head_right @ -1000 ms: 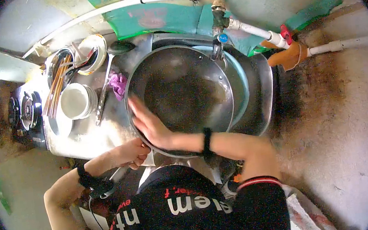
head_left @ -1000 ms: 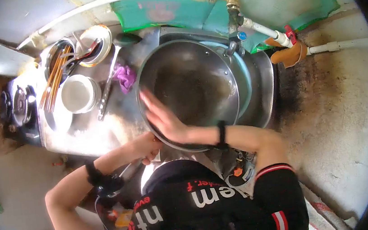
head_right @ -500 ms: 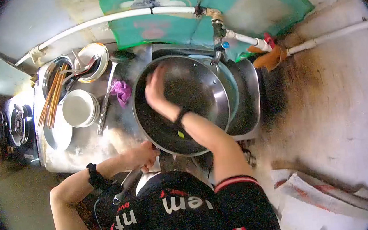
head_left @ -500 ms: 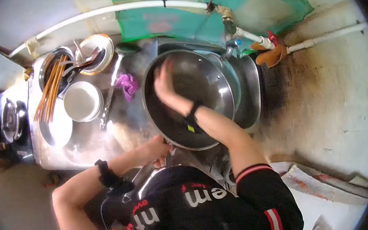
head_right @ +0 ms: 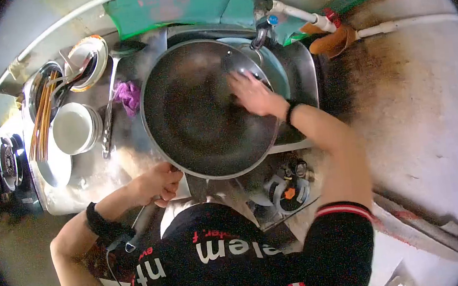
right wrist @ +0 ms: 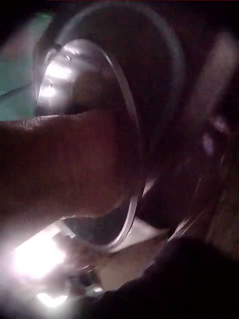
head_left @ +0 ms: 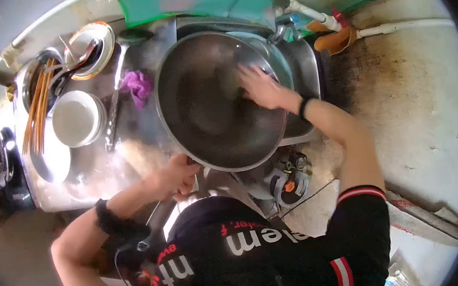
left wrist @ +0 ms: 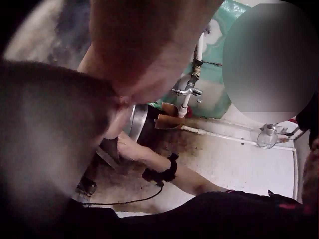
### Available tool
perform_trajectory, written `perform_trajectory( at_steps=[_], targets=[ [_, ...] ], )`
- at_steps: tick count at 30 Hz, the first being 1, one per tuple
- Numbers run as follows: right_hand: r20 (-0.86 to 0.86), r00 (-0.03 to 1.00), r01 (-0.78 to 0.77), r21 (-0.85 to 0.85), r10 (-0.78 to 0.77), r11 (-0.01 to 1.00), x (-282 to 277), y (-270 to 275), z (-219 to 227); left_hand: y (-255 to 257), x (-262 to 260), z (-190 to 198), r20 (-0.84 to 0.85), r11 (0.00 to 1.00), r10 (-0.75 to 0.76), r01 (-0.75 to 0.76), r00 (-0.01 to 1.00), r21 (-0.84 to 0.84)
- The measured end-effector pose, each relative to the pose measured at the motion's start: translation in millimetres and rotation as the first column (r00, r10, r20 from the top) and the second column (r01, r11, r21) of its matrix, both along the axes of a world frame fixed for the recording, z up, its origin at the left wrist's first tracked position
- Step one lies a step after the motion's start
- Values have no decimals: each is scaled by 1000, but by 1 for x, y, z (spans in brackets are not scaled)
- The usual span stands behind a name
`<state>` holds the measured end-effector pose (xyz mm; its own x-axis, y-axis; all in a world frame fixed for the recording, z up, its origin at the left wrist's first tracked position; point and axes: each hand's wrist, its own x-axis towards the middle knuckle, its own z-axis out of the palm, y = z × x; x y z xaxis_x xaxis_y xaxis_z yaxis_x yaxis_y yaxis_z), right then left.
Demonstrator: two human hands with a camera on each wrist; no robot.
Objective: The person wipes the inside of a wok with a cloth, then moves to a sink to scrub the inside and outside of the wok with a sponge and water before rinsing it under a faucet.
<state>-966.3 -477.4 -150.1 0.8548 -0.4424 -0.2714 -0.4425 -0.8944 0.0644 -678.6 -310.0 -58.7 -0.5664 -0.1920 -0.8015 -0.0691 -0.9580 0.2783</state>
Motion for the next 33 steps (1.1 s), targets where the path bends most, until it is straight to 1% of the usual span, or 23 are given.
perform_trajectory(
  at_steps=[1, 3, 4, 5, 6, 8, 10, 12, 13, 14, 16, 18, 19, 21, 22, 24, 26, 27, 28, 30, 31, 32, 33],
  targets=[
    [155, 986, 53, 41, -59, 998, 26, -13, 2, -1, 0, 0, 17, 1000, -3, 3, 1000, 8],
    [309, 912, 251, 105, -271, 962, 81, -1, -35, -3, -2, 1, 39, 1000, 7, -8, 999, 10],
    [391, 857, 207, 334, -335, 920, 105, 9, -47, -2, -4, 1, 78, 1000, 2, -3, 997, 6],
    [293, 880, 203, 482, -375, 853, 127, 29, -36, 0, -5, 1, 113, 1000, -5, 5, 994, 3],
    [379, 871, 100, 484, -311, 869, 136, 57, -37, 0, -5, -2, 116, 1000, -4, 4, 993, 2],
    [482, 824, -110, 651, -297, 751, 123, 94, -7, 0, -1, -8, 63, 1000, -29, 28, 998, 14],
    [235, 931, 67, 642, -280, 764, 90, 94, 14, 3, -1, -5, 75, 1000, 5, -4, 997, -5],
    [189, 728, 452, 591, -659, 668, 64, 92, 14, 6, -1, -5, 85, 999, 42, -41, 996, -18],
    [188, 708, 536, 485, -681, 691, 57, 94, 13, 8, -1, -7, 46, 999, 47, -46, 998, -22],
    [190, 711, 531, 486, -677, 694, 55, 106, 12, 9, -1, -8, 11, 998, 52, -51, 999, -27],
    [185, 832, 332, 589, -523, 737, 55, 136, 21, 12, 0, -10, 0, 997, 79, -79, 997, 1],
    [392, 810, 93, 650, -437, 755, 79, 141, 28, 17, -4, -15, -16, 994, 106, -106, 994, 31],
    [474, 820, 36, 516, -321, 856, 94, 135, 18, 20, -7, -20, -4, 992, 119, -119, 993, 30],
    [456, 874, 74, 220, -170, 973, 113, 98, -23, 22, -7, -22, 7, 990, 137, -137, 991, 24],
    [428, 872, 183, 168, -239, 969, 120, 70, -36, 22, -7, -21, 18, 992, 126, -126, 992, -15],
    [585, 716, 372, 141, -380, 918, 136, 36, -20, 26, -9, -22, 22, 992, 120, -119, 993, -47],
    [130, 857, 399, 446, -498, 802, 151, 68, 8, 25, -10, -24, 13, 988, 144, -143, 990, -54],
    [49, 933, 288, 495, -357, 820, 156, 90, 9, 24, -10, -26, 3, 988, 144, -143, 990, -58],
    [579, 739, 171, 334, -345, 927, 156, 119, 6, 23, -9, -28, 16, 991, 125, -125, 992, -42],
    [314, 910, 214, 199, -269, 956, 142, 91, -13, 29, -10, -30, 26, 995, 100, -99, 995, -16],
    [391, 881, 285, 11, -267, 958, 139, 67, -32, 30, -11, -30, -5, 989, 146, -146, 989, -33],
    [70, 855, 492, 203, -514, 846, 147, 38, -9, 30, -14, -30, -43, 979, 196, -198, 980, -48],
    [153, 819, 524, 193, -553, 829, 147, 24, -14, 32, -16, -31, -49, 978, 202, -204, 978, -47]
  ],
)
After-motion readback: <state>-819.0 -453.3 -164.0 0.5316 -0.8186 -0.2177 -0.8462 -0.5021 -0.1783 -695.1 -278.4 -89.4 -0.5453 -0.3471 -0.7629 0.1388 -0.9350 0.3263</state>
